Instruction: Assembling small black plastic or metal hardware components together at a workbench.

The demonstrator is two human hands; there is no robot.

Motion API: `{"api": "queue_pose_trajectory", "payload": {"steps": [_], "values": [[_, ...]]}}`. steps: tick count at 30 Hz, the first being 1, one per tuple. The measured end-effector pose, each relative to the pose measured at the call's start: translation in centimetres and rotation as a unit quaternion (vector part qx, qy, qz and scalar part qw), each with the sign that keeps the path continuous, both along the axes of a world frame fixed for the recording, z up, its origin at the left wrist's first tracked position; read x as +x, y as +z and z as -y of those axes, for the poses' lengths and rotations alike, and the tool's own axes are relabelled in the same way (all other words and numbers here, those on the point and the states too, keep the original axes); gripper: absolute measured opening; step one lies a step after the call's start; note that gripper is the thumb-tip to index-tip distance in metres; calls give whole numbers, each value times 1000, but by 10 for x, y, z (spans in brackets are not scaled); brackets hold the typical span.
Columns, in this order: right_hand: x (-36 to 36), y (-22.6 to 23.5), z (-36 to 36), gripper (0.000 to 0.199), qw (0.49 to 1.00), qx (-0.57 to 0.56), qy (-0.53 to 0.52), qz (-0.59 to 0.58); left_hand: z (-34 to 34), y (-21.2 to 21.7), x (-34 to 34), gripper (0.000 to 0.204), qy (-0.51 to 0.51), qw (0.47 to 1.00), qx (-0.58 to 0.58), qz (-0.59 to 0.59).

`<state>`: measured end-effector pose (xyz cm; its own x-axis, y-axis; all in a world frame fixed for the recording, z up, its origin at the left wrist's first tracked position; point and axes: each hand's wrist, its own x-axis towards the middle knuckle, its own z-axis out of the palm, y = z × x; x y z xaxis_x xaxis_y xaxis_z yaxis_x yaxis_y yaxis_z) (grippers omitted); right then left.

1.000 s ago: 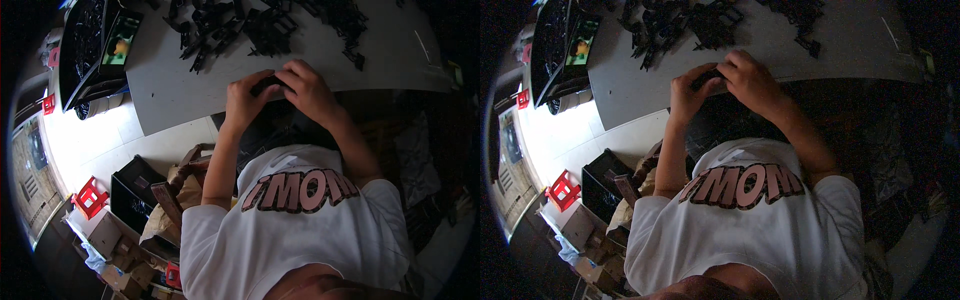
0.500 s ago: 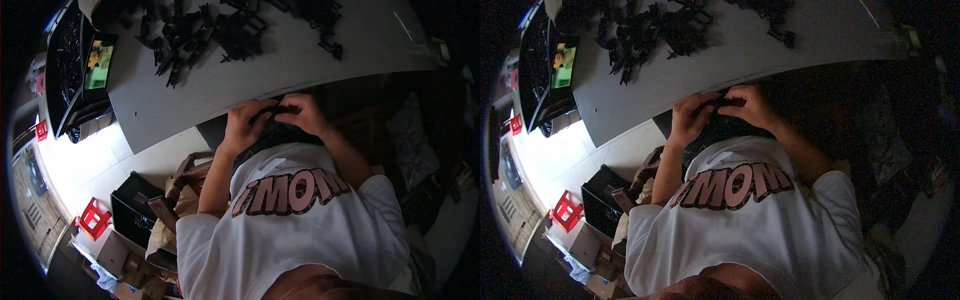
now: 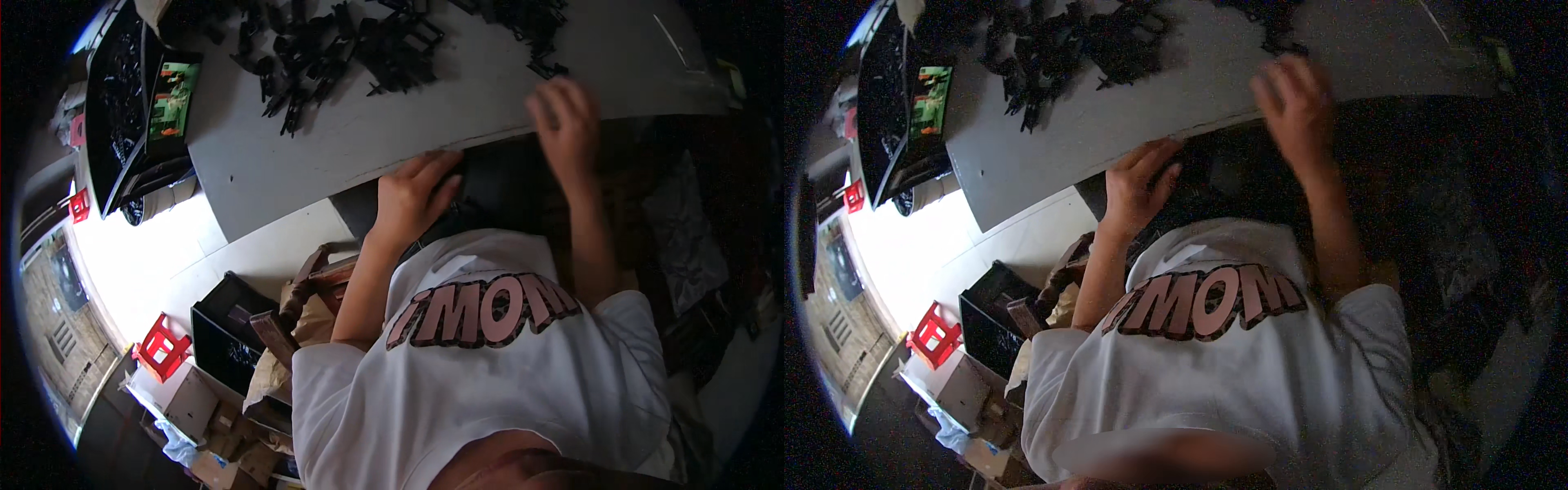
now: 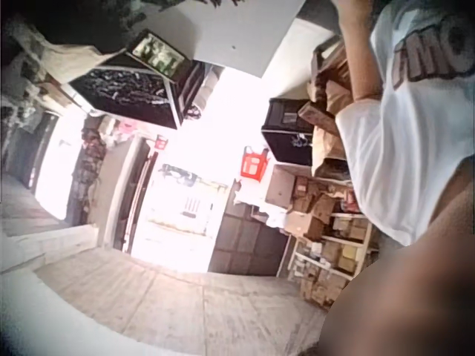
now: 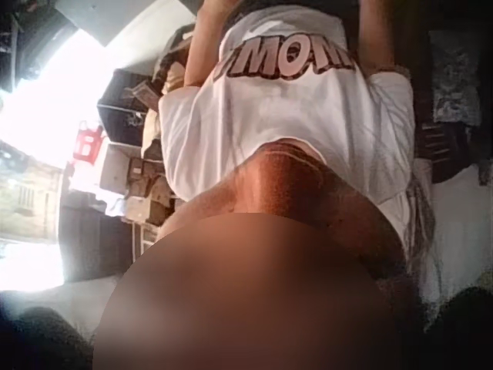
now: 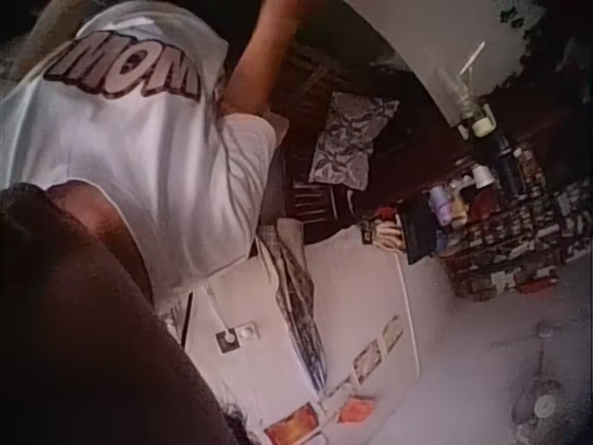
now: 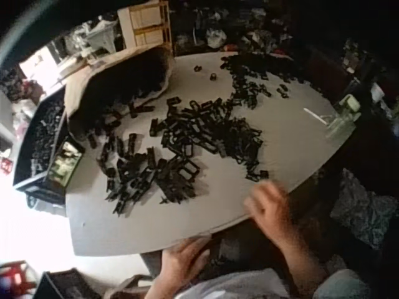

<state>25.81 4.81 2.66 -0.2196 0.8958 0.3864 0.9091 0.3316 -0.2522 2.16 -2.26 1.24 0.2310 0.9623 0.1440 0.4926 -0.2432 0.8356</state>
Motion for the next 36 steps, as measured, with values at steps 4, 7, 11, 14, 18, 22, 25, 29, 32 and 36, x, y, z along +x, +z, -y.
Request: {"api": "queue_pose_trajectory", "payload": {"steps": [4,7,11,14,18,22,25,29,32,36], "values": [[23,-24,-33,17,992,67,-36,104,-24,7,-19,21,39,991,122,-33],[-5,-30,-28,18,994,50,45,91,-53,4,-40,18,189,958,161,-145],[-40,-20,-29,19,988,68,138,16,-80,4,-59,16,269,913,182,-247],[-56,-12,-52,15,982,52,173,-49,-82,4,-70,10,263,916,65,-295],[-75,-26,-95,19,985,-12,161,-61,-77,-2,-61,24,267,933,118,-210],[-76,-47,-121,26,984,-60,162,-40,-58,12,-51,45,236,966,96,-41],[-78,-49,-121,30,978,-33,180,-104,-45,11,-45,40,220,972,63,46],[-72,-36,-114,36,979,-136,102,-110,-46,-2,-37,34,176,973,61,133],[-65,-30,-111,35,965,-197,78,-154,-46,-7,-35,27,174,973,43,146],[-49,-42,-116,34,942,-198,86,-259,-49,-14,-35,19,153,974,70,150]]}}
